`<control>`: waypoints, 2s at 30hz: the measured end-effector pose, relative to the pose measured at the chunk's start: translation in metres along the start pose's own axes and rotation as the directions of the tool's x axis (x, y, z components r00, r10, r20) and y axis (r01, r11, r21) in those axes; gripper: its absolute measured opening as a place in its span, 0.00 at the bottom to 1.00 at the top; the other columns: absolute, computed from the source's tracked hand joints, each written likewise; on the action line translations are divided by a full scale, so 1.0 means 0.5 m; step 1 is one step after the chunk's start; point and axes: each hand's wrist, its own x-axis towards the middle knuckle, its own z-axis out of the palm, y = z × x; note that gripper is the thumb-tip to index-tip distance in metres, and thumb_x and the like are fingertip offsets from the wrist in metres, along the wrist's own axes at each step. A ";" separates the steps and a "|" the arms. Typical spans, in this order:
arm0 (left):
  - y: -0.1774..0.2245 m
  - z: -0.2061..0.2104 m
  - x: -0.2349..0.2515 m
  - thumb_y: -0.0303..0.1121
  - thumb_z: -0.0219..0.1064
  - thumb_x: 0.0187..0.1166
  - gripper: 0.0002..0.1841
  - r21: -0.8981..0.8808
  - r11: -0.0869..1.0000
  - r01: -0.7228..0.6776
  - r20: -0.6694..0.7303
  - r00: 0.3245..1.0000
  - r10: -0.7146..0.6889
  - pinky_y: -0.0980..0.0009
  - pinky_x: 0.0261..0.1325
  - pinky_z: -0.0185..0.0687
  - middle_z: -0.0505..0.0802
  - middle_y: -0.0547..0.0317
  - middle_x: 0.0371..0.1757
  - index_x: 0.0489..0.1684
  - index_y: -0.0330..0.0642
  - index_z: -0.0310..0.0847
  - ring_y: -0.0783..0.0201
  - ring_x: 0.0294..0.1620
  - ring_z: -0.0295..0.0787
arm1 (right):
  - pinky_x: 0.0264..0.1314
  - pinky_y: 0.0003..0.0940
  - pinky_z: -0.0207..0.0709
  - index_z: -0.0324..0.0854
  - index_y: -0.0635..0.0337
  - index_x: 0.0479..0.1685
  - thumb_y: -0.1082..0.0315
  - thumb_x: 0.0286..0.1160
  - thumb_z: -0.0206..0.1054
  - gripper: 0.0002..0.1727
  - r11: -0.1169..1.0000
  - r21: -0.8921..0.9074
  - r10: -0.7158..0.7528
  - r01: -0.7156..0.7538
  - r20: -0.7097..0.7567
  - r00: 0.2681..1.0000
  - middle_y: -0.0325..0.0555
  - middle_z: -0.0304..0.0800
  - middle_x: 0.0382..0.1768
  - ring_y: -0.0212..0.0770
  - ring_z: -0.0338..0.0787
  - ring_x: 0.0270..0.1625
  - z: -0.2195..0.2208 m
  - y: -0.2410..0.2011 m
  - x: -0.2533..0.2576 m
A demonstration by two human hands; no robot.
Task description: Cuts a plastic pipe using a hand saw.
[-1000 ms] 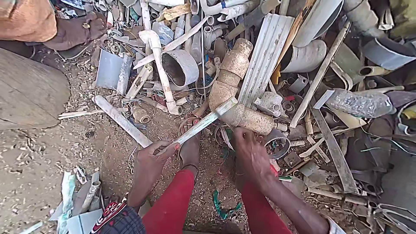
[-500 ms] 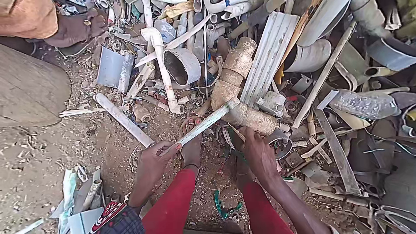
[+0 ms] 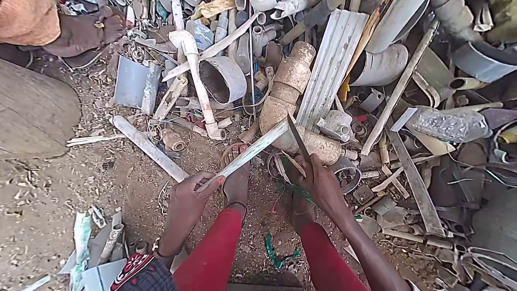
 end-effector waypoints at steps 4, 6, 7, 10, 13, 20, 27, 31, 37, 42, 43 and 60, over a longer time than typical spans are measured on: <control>-0.021 -0.013 0.002 0.61 0.65 0.73 0.26 0.030 0.999 0.041 0.137 0.990 -0.045 0.65 0.27 0.75 0.84 0.67 0.23 0.35 0.43 0.86 0.72 0.20 0.77 | 0.46 0.52 0.80 0.79 0.67 0.55 0.59 0.94 0.48 0.20 0.984 0.180 -0.018 0.004 0.081 0.997 0.56 0.85 0.37 0.54 0.88 0.40 0.002 0.015 0.016; -0.021 -0.011 -0.001 0.64 0.56 0.78 0.31 0.083 0.995 -0.054 0.152 0.988 0.041 0.61 0.26 0.68 0.77 0.64 0.18 0.29 0.41 0.82 0.67 0.20 0.72 | 0.44 0.53 0.79 0.78 0.65 0.53 0.55 0.95 0.46 0.22 0.992 0.120 0.024 -0.036 0.101 0.995 0.54 0.85 0.31 0.55 0.90 0.39 -0.001 0.010 0.027; -0.019 -0.009 -0.001 0.65 0.52 0.80 0.33 0.102 0.991 -0.090 0.148 0.986 0.075 0.59 0.26 0.68 0.76 0.62 0.17 0.27 0.40 0.82 0.64 0.19 0.73 | 0.47 0.53 0.79 0.78 0.66 0.53 0.54 0.95 0.46 0.23 0.992 0.113 0.042 -0.054 0.112 0.993 0.56 0.85 0.33 0.56 0.90 0.42 -0.002 0.002 0.027; -0.005 -0.007 -0.004 0.66 0.49 0.79 0.36 0.145 0.983 -0.116 0.117 0.988 0.099 0.54 0.26 0.69 0.78 0.56 0.16 0.25 0.39 0.82 0.58 0.20 0.76 | 0.56 0.53 0.80 0.78 0.69 0.56 0.54 0.95 0.47 0.24 0.991 0.095 0.081 -0.093 0.122 0.989 0.61 0.87 0.42 0.59 0.90 0.50 -0.004 -0.025 0.018; 0.006 -0.008 -0.012 0.70 0.49 0.77 0.39 0.206 0.969 -0.136 0.017 0.991 0.136 0.54 0.23 0.67 0.77 0.54 0.15 0.21 0.38 0.80 0.56 0.18 0.76 | 0.55 0.53 0.80 0.76 0.68 0.61 0.52 0.95 0.47 0.25 0.995 0.028 0.086 -0.093 0.195 0.977 0.60 0.87 0.40 0.60 0.91 0.49 -0.020 -0.045 0.005; 0.021 -0.009 -0.013 0.69 0.51 0.77 0.38 0.273 0.953 -0.131 -0.038 0.988 0.147 0.49 0.23 0.68 0.78 0.51 0.14 0.20 0.37 0.80 0.50 0.17 0.78 | 0.52 0.58 0.82 0.71 0.65 0.72 0.50 0.96 0.45 0.27 0.997 0.030 0.050 -0.073 0.468 0.882 0.61 0.88 0.39 0.61 0.91 0.46 -0.063 -0.070 -0.022; 0.036 -0.006 -0.016 0.71 0.50 0.77 0.39 0.333 0.934 -0.132 -0.082 0.982 0.168 0.47 0.23 0.69 0.81 0.48 0.16 0.21 0.38 0.81 0.47 0.19 0.81 | 0.56 0.56 0.81 0.73 0.67 0.69 0.52 0.96 0.45 0.27 0.996 -0.012 0.084 -0.086 0.350 0.933 0.61 0.89 0.44 0.62 0.92 0.51 -0.058 -0.066 -0.008; 0.033 0.004 -0.024 0.64 0.55 0.78 0.35 0.410 0.887 -0.210 -0.195 0.930 0.310 0.48 0.20 0.72 0.86 0.44 0.20 0.23 0.36 0.84 0.44 0.20 0.86 | 0.55 0.56 0.81 0.70 0.64 0.73 0.51 0.96 0.44 0.27 0.997 0.008 0.062 -0.074 0.467 0.882 0.60 0.88 0.44 0.59 0.91 0.50 -0.090 -0.064 -0.006; 0.052 0.011 -0.021 0.61 0.56 0.78 0.33 0.417 0.880 -0.226 -0.202 0.921 0.333 0.49 0.17 0.69 0.83 0.45 0.16 0.18 0.36 0.81 0.46 0.16 0.82 | 0.52 0.54 0.82 0.75 0.67 0.61 0.53 0.96 0.46 0.24 0.993 -0.010 0.117 -0.118 0.241 0.963 0.59 0.88 0.39 0.59 0.92 0.47 -0.062 -0.043 0.012; 0.008 0.000 -0.010 0.65 0.46 0.83 0.38 0.325 0.918 -0.225 0.008 0.972 0.235 0.47 0.20 0.70 0.80 0.47 0.14 0.26 0.35 0.83 0.46 0.16 0.80 | 0.44 0.53 0.80 0.75 0.65 0.62 0.51 0.95 0.45 0.25 0.988 0.152 -0.037 -0.021 0.371 0.928 0.55 0.84 0.32 0.55 0.88 0.37 -0.042 -0.005 -0.028; 0.001 -0.004 -0.011 0.64 0.44 0.85 0.37 0.311 0.920 -0.238 0.026 0.970 0.242 0.48 0.20 0.70 0.80 0.48 0.15 0.29 0.35 0.83 0.47 0.17 0.80 | 0.42 0.52 0.81 0.77 0.66 0.63 0.54 0.95 0.47 0.24 0.985 0.174 -0.033 -0.016 0.276 0.961 0.54 0.84 0.31 0.53 0.88 0.35 -0.039 0.007 -0.026; 0.017 -0.007 -0.028 0.73 0.35 0.80 0.47 0.326 0.939 -0.106 0.123 0.990 0.070 0.43 0.25 0.68 0.77 0.47 0.12 0.19 0.35 0.79 0.44 0.19 0.80 | 0.45 0.53 0.84 0.80 0.69 0.55 0.54 0.93 0.50 0.24 0.991 0.131 0.036 -0.034 -0.017 0.999 0.57 0.89 0.33 0.59 0.93 0.41 0.053 -0.018 0.011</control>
